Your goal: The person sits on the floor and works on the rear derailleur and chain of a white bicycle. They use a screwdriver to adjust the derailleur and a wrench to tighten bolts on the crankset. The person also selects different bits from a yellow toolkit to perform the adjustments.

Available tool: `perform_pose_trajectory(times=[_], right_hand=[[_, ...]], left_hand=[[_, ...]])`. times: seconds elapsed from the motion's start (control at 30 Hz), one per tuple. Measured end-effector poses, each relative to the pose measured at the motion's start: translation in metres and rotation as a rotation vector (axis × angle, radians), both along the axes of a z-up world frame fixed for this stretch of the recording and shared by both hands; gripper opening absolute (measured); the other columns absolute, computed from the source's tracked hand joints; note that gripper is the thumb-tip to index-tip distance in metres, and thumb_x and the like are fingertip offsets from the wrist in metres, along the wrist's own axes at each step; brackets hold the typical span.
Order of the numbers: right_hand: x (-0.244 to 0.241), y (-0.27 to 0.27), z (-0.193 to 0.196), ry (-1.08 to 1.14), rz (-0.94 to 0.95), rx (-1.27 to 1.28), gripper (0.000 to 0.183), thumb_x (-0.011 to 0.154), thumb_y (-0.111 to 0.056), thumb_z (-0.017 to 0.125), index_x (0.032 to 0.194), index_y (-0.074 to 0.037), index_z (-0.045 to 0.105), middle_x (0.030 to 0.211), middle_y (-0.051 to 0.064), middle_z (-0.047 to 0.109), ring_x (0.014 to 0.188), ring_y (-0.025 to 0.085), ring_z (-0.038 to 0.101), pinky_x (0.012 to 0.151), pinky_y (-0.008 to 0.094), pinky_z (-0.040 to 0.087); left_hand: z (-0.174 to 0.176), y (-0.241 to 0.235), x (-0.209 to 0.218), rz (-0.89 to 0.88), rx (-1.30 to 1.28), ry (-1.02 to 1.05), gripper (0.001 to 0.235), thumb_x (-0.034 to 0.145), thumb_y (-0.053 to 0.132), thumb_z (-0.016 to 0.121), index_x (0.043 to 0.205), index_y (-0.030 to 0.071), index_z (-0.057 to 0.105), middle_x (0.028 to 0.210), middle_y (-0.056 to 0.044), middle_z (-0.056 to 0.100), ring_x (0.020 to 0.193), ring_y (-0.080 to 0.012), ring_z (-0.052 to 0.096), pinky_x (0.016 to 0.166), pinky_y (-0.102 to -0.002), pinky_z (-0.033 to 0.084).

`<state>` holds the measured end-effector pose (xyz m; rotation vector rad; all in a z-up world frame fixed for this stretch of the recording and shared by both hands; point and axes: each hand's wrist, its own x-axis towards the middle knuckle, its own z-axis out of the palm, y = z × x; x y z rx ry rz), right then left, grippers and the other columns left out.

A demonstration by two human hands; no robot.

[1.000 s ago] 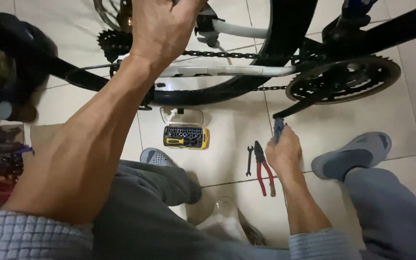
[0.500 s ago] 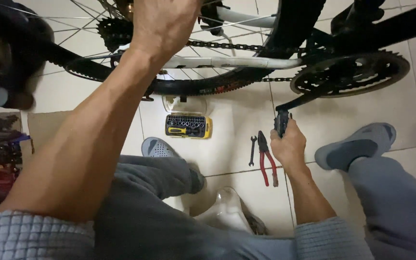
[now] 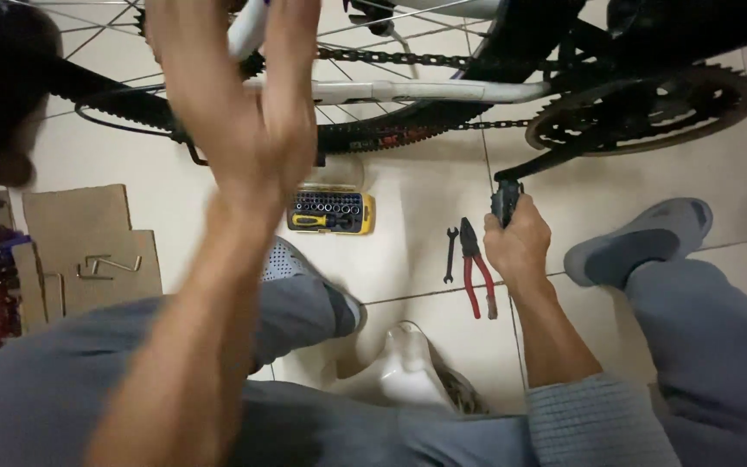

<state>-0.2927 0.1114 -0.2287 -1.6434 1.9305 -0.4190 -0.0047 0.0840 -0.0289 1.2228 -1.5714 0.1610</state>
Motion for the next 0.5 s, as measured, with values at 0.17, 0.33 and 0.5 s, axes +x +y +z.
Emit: perform_pose_trajectory(times=[0.17,0.33,0.5], right_hand=[[0.005,-0.003,0.014,-0.030,-0.052,0.132,0.033,0.095,-0.016,0.067,0.119,0.006,0.061,0.092,0.025,0.066,0.086,0.040,0.069,0.071,0.049,0.055],[0.003,0.000,0.022,0.027,-0.014,0.236,0.059,0.093,-0.031,0.074,0.136,0.003,0.055,0.107,0.028,0.067,0.102,0.042,0.067,0.085,0.051,0.054],[0.009,0.004,0.046,-0.007,-0.044,0.323,0.074,0.093,-0.036,0.073,0.149,0.003,0.045,0.120,0.030,0.064,0.114,0.043,0.063,0.096,0.054,0.051]], left_hand=[[-0.111,0.055,-0.020,0.314,0.349,0.509,0.023,0.106,0.021,0.061,0.112,-0.001,0.065,0.097,-0.019,0.067,0.092,-0.0361,0.065,0.084,-0.048,0.049],[-0.276,0.065,0.044,0.693,1.185,0.544,0.037,0.092,0.021,0.061,0.126,0.005,0.066,0.109,-0.017,0.069,0.104,-0.0383,0.070,0.086,-0.054,0.056],[-0.392,0.082,0.097,0.614,1.239,0.247,0.053,0.085,0.010,0.059,0.136,-0.005,0.057,0.123,-0.027,0.060,0.115,-0.0443,0.064,0.097,-0.056,0.053]])
